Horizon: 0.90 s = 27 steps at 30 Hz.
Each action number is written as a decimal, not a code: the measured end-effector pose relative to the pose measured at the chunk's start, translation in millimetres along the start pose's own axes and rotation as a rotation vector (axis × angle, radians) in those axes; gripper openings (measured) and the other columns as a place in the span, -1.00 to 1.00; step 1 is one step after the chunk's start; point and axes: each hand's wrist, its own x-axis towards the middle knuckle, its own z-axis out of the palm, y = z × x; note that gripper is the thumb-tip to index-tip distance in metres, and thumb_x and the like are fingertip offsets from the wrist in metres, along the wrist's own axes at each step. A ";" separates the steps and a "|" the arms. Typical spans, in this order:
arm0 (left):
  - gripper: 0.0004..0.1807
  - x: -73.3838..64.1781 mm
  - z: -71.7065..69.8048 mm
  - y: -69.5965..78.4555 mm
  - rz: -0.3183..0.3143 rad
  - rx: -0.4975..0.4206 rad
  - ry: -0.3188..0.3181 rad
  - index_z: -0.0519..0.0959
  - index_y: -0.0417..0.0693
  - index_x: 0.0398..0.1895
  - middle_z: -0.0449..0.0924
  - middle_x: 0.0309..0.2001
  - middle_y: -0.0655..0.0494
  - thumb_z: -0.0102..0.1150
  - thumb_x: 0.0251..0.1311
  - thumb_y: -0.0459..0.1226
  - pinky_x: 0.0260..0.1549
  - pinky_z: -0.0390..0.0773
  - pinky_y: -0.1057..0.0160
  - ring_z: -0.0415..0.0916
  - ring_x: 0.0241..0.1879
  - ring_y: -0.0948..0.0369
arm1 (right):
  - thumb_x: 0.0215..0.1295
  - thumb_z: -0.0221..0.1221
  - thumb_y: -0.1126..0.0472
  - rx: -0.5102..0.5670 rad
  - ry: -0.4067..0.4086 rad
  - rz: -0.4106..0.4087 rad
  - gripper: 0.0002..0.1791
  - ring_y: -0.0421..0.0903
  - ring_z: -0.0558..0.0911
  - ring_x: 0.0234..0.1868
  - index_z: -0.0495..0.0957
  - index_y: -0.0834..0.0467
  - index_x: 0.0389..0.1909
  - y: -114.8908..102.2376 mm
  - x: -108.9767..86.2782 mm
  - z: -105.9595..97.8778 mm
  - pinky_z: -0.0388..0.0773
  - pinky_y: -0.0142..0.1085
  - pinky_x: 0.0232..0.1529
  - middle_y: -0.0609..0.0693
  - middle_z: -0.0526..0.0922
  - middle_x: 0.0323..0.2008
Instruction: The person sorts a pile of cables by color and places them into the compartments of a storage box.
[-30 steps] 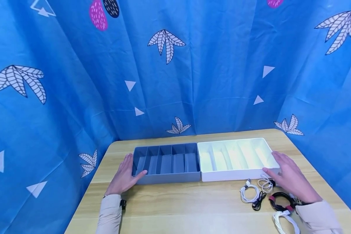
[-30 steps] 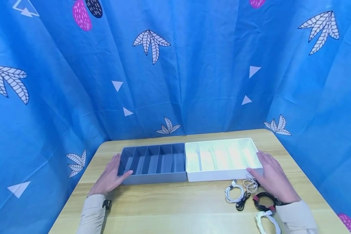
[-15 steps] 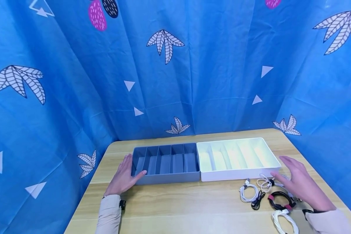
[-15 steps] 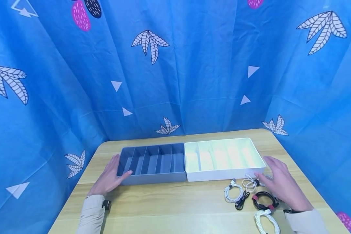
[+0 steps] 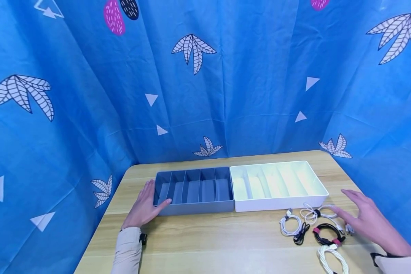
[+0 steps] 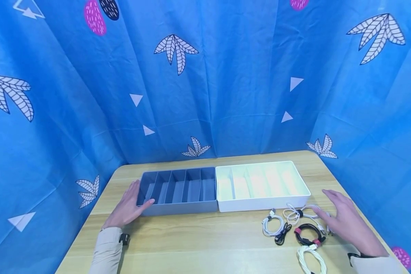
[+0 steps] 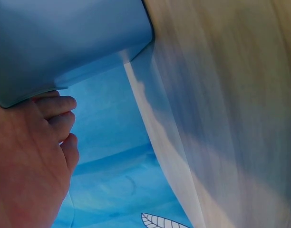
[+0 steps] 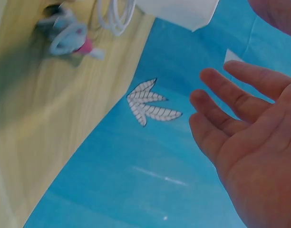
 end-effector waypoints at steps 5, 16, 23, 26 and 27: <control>0.24 0.0 1.2 0.4 -0.001 0.004 -0.005 -0.26 -0.13 0.59 -0.23 0.61 -0.15 -0.08 0.13 0.47 0.53 -0.09 -0.20 -0.29 0.60 -0.12 | 0.25 0.29 0.08 0.007 0.005 0.006 -0.13 0.69 0.17 0.19 0.15 0.41 0.43 13.7 -10.8 -2.2 0.02 0.59 0.06 0.65 0.22 0.26; 0.24 1.1 3.9 -1.7 -0.004 -0.003 -0.016 -0.23 -0.16 0.59 -0.24 0.61 -0.15 -0.06 0.13 0.46 0.53 -0.11 -0.19 -0.28 0.60 -0.13 | 0.20 0.34 0.07 -0.023 -0.013 0.031 -0.10 0.66 0.23 0.15 0.16 0.44 0.40 28.1 -27.8 1.4 0.09 0.57 -0.01 0.63 0.29 0.21; 0.23 2.2 1.6 -1.4 0.001 -0.009 -0.005 -0.26 -0.13 0.59 -0.25 0.61 -0.14 -0.06 0.14 0.45 0.53 -0.11 -0.21 -0.32 0.60 -0.11 | 0.19 0.34 0.12 -0.016 -0.012 0.021 -0.14 0.65 0.24 0.16 0.19 0.43 0.39 27.3 -38.8 8.8 0.04 0.58 0.06 0.62 0.29 0.22; 0.22 2.0 1.0 -1.0 0.000 -0.009 -0.011 -0.28 -0.11 0.59 -0.26 0.61 -0.14 -0.06 0.14 0.45 0.52 -0.10 -0.22 -0.32 0.60 -0.11 | 0.16 0.36 0.15 0.008 0.004 0.007 -0.14 0.63 0.28 0.15 0.21 0.45 0.37 24.9 -45.6 14.1 -0.04 0.50 0.28 0.62 0.31 0.21; 0.22 2.0 1.2 -1.3 0.001 -0.009 -0.011 -0.27 -0.11 0.59 -0.26 0.61 -0.14 -0.05 0.15 0.45 0.52 -0.10 -0.23 -0.32 0.60 -0.11 | 0.14 0.38 0.16 0.018 0.011 0.002 -0.14 0.62 0.29 0.13 0.22 0.46 0.36 23.6 -47.8 15.7 -0.03 0.48 0.29 0.61 0.32 0.20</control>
